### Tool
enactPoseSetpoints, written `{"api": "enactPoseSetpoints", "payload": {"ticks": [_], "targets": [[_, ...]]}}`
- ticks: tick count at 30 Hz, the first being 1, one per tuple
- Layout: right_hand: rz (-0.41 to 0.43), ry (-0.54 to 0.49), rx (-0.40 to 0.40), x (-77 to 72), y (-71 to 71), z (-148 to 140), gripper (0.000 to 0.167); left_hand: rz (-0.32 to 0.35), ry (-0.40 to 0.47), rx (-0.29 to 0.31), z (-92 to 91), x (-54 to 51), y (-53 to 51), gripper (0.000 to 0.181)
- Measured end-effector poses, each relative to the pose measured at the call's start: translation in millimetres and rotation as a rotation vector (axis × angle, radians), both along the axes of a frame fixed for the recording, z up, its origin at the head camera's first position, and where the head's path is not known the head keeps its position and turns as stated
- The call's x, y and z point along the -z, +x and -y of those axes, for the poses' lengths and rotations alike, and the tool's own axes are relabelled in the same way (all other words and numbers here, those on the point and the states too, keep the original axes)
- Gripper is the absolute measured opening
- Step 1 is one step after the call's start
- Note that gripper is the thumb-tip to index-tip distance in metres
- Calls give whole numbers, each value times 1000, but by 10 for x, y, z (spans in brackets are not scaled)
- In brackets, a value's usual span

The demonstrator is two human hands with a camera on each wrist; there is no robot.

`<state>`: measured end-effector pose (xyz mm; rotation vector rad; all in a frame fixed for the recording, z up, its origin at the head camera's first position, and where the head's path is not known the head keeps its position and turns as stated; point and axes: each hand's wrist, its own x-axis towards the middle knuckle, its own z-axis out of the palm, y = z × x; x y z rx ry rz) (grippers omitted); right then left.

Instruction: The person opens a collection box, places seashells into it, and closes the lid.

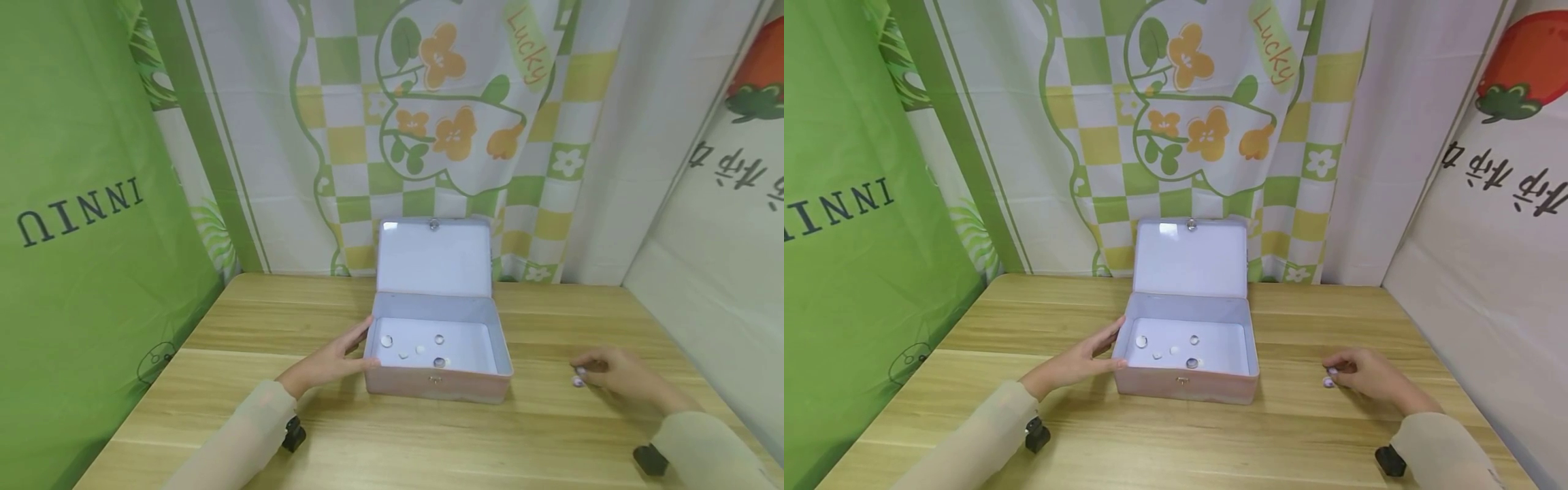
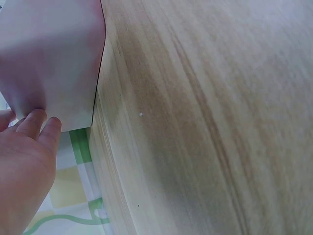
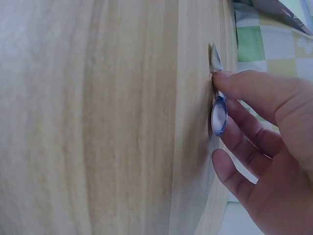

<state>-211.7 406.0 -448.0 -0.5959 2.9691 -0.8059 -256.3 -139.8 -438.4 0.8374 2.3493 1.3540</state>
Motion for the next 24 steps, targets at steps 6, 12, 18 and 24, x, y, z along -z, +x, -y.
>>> {"api": "enactPoseSetpoints", "payload": {"ticks": [6,12,18,24], "targets": [[9,8,29,10,1,10,23,10,-9,-3,-4,-14,10,91],[47,-9,28,-4,-8,9,25,10,-14,-4,-3,-23,10,91],[68,-21,30,-37,-11,8,26,-1,-20,0,3,-12,-1,92],[124,-67,49,-134,-2,30,32,-1,-21,3,5,-11,-3,93]]}}
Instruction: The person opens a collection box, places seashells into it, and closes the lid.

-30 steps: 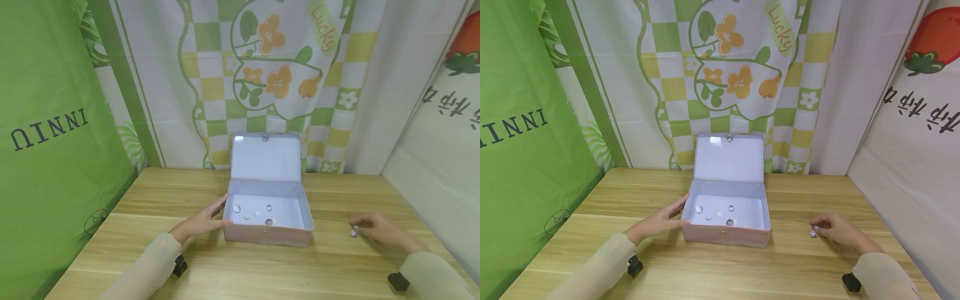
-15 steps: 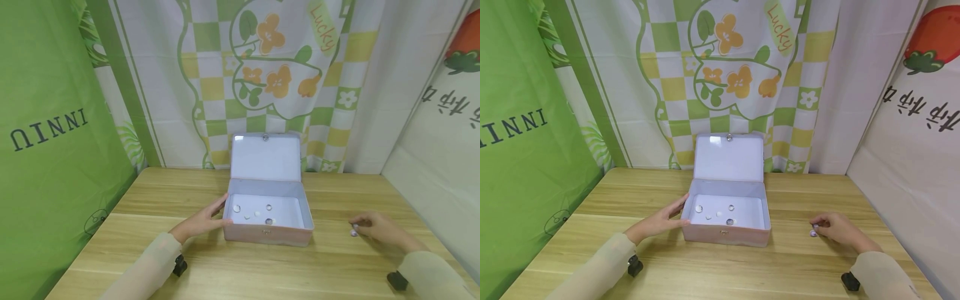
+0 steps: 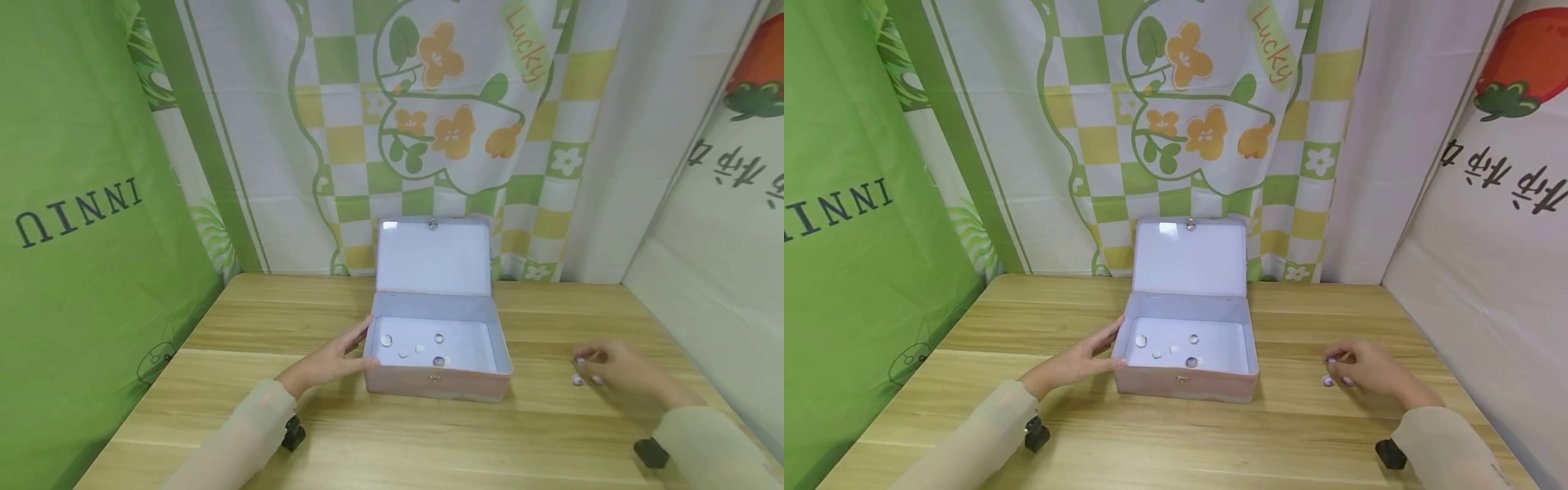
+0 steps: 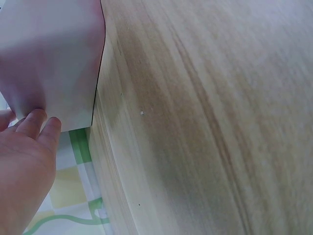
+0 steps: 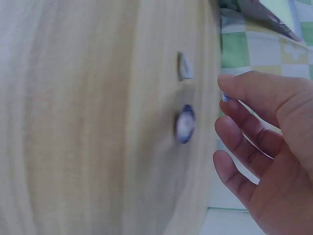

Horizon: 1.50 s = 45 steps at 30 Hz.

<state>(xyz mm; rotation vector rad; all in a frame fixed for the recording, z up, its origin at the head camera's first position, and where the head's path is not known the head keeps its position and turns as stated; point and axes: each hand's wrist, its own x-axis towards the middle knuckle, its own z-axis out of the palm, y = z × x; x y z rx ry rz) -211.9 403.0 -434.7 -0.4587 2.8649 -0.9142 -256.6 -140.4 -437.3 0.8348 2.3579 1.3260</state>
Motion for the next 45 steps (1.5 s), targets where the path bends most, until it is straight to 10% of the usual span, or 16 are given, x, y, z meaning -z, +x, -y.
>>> {"api": "enactPoseSetpoints", "payload": {"ticks": [13,45], "targets": [[-228,99,-20,-311,8,122,22,1,0,-1,0,-10,8,93],[-344,22,-213,-687,-222,1054,21,8,13,0,10,30,-20,93]]}}
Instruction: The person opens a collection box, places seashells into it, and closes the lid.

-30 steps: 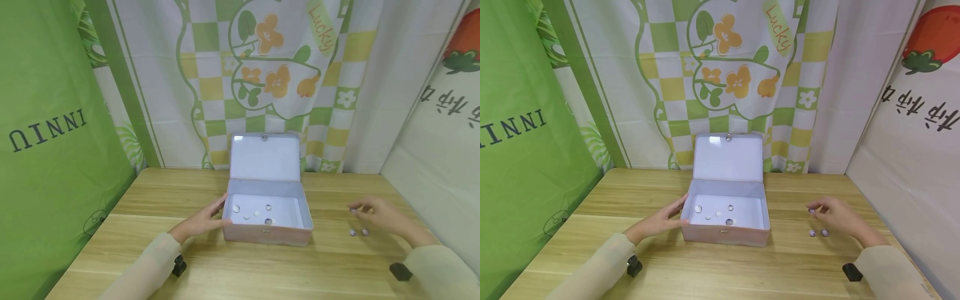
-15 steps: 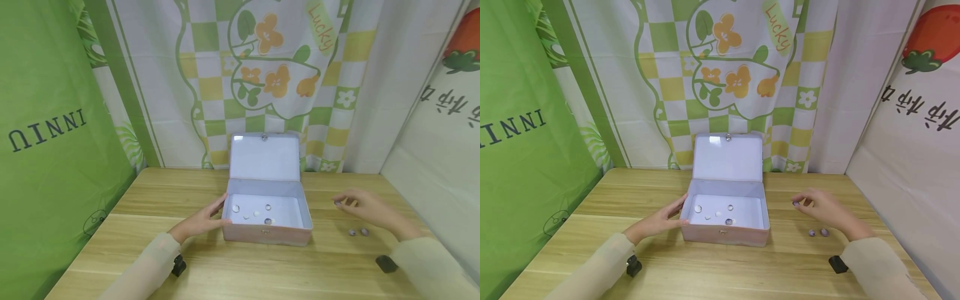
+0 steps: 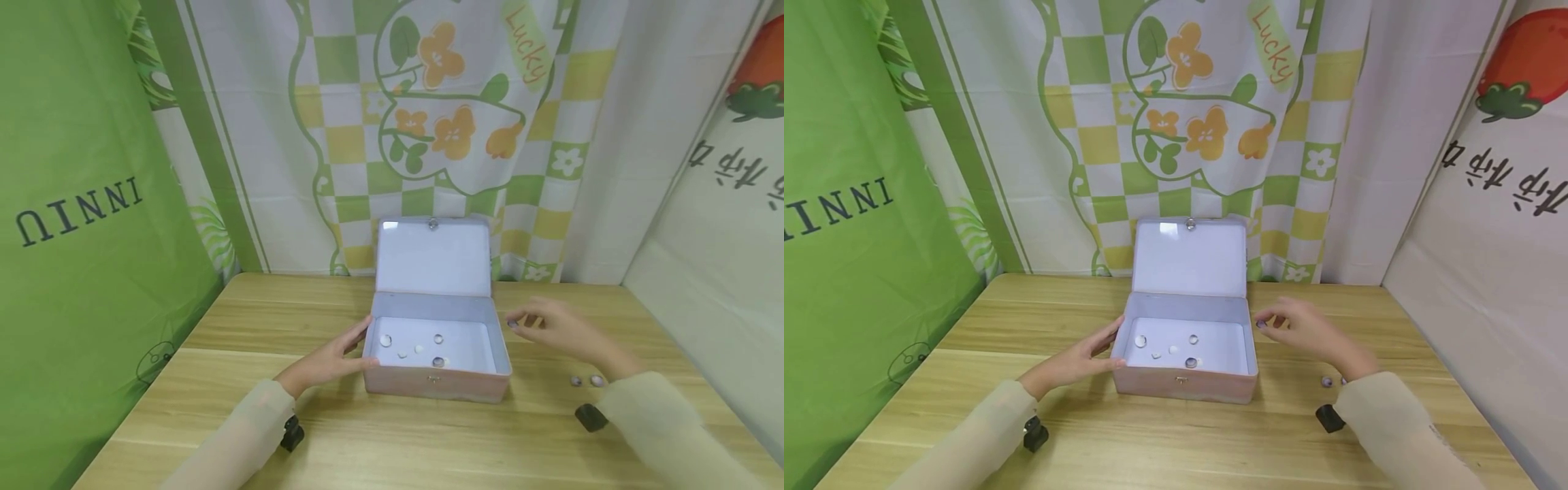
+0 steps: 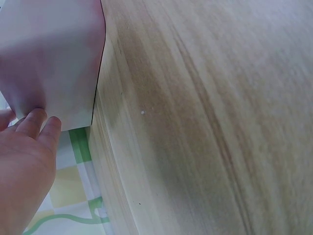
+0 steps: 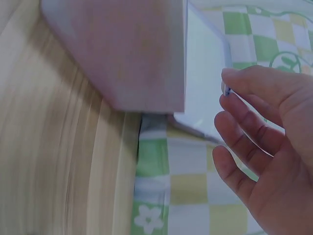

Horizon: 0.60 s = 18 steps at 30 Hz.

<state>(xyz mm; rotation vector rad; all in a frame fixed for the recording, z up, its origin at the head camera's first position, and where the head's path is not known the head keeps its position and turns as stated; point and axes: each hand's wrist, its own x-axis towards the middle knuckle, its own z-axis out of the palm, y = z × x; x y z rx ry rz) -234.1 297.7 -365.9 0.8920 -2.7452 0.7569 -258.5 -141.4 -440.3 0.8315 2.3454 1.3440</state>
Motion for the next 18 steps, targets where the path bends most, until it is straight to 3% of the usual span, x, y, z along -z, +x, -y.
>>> {"api": "enactPoseSetpoints", "payload": {"ticks": [7,18], "targets": [[-5,-51,-68,25,-84,271,19,-13,-13,-9,1,2,2,93],[33,-10,-106,128,-192,540,18,-19,-11,-10,4,19,-16,94]]}}
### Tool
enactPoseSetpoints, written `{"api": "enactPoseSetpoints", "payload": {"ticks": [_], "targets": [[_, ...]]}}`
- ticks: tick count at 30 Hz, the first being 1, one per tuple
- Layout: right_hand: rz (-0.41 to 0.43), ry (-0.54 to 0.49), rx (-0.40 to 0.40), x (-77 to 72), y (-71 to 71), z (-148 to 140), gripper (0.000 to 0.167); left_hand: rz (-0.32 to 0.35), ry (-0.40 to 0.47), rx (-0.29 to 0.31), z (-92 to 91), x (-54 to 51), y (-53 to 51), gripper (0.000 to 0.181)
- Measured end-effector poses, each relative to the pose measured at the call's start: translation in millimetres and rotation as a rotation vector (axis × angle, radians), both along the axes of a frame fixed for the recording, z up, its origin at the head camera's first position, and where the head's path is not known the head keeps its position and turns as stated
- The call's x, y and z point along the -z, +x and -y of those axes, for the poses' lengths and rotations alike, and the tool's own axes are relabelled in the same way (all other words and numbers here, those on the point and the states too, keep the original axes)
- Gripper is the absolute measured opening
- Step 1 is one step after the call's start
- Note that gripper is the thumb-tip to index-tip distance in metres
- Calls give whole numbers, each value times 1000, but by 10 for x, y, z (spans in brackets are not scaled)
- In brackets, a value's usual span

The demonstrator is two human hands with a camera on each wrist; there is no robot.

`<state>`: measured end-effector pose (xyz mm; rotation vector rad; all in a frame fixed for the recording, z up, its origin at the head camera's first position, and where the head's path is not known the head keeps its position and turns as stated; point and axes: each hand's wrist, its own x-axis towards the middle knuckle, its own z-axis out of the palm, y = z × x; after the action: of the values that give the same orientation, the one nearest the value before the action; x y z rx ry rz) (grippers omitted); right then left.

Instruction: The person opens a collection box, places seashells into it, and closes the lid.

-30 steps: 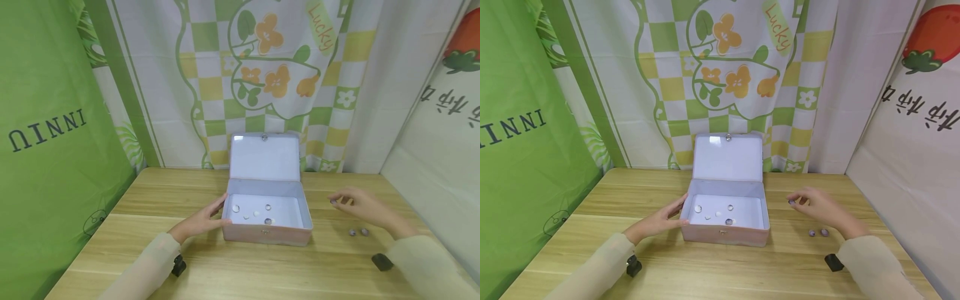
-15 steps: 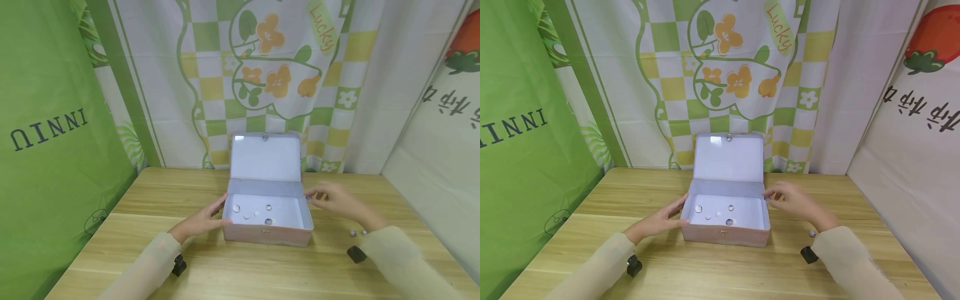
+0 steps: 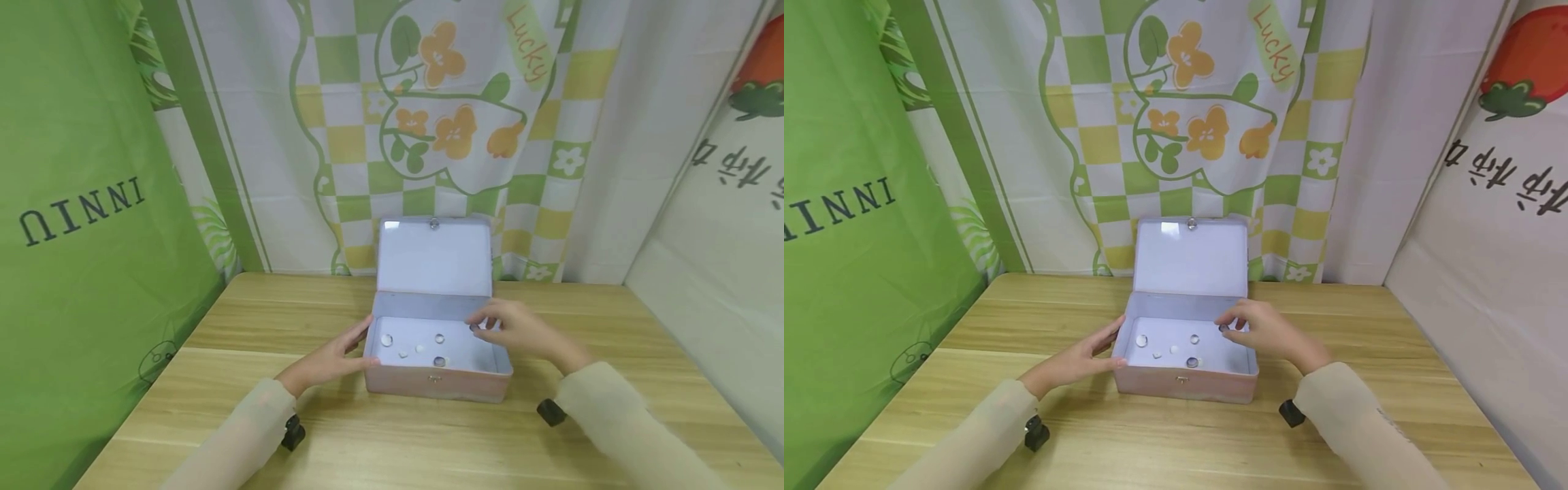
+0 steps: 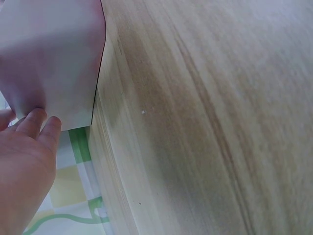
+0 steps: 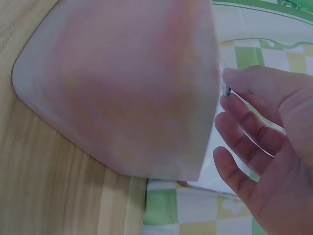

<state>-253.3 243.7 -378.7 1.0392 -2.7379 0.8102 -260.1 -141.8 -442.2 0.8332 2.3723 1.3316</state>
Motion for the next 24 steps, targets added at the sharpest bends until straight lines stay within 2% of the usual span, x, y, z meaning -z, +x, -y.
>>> {"api": "enactPoseSetpoints", "payload": {"ticks": [10,24], "targets": [[58,10,-32,74,-88,90,17,0,12,6,7,32,-30,95],[53,55,-44,171,-180,154,19,20,12,7,2,14,-8,95]]}}
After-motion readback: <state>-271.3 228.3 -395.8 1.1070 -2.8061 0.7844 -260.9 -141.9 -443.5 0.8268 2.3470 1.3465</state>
